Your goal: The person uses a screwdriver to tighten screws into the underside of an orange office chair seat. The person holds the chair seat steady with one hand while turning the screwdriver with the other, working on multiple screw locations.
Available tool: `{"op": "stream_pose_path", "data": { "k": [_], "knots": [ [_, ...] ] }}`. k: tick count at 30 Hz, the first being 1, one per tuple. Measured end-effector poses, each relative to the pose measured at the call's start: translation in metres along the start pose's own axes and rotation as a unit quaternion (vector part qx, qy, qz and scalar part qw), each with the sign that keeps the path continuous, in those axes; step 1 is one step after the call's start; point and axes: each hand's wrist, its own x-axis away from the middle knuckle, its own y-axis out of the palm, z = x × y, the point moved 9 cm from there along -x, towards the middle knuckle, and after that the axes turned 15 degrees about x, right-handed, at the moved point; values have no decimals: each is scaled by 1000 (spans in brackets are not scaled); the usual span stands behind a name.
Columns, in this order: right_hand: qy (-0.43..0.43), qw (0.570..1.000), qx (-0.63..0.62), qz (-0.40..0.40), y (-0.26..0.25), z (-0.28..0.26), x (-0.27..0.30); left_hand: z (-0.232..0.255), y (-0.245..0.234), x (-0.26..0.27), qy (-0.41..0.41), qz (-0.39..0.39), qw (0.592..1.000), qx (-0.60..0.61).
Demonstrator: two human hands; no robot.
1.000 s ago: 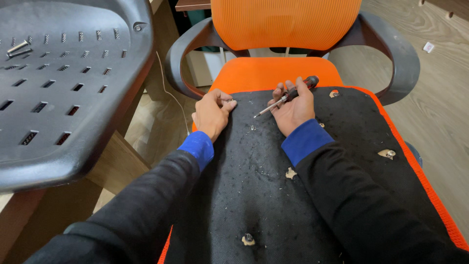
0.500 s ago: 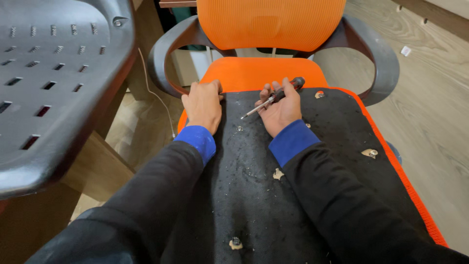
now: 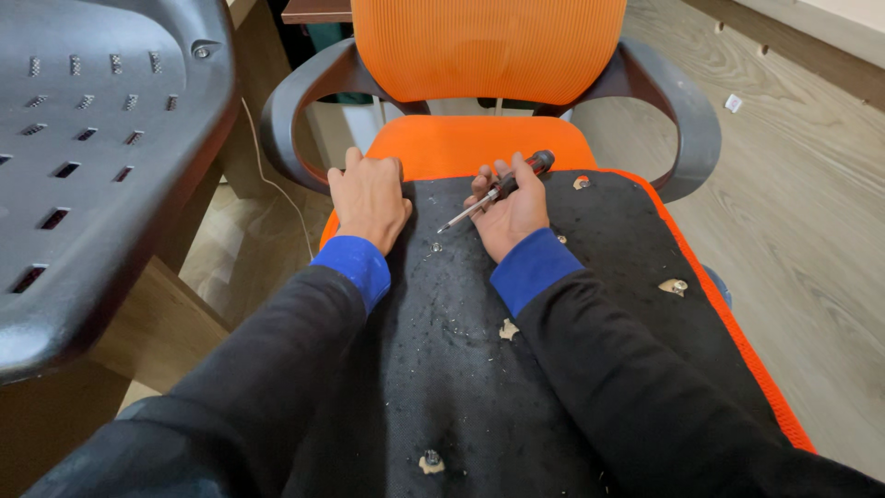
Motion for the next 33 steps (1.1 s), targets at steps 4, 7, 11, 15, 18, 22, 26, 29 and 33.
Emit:
{"op": "stream_pose_path", "data": {
  "k": [4, 7, 11, 15, 18, 22, 26, 29, 33],
  "knots": [
    [-1, 1000, 1, 4, -2, 0, 0, 4, 5, -2, 7, -28, 999, -30],
    [4, 1000, 2, 8, -4, 1, 0, 1, 0, 2, 9, 3, 1000, 4],
    [6, 1000, -4, 1, -4, 1, 3, -14, 3, 9, -24, 13, 996, 87],
    [3, 1000, -1, 1, -5, -2, 12, -11, -4, 26, 1, 99, 986, 132],
    [0, 1000, -5, -2, -5, -3, 21, -14, -5, 33, -23, 134, 974, 179],
    [-1, 1000, -3, 11, -4, -6, 32, -25, -6, 29, -90, 119, 955, 257],
    [-1, 1000, -2, 9, -3, -6, 38, -27, -10, 24, -115, 106, 953, 260],
    [5, 1000, -3, 4, 0, -6, 39, -24, -15, 30, -106, 115, 950, 272],
    [-3, 1000, 5, 9, 3, -8, 43, -16, -17, 32, -71, 119, 963, 232]
  ]
}}
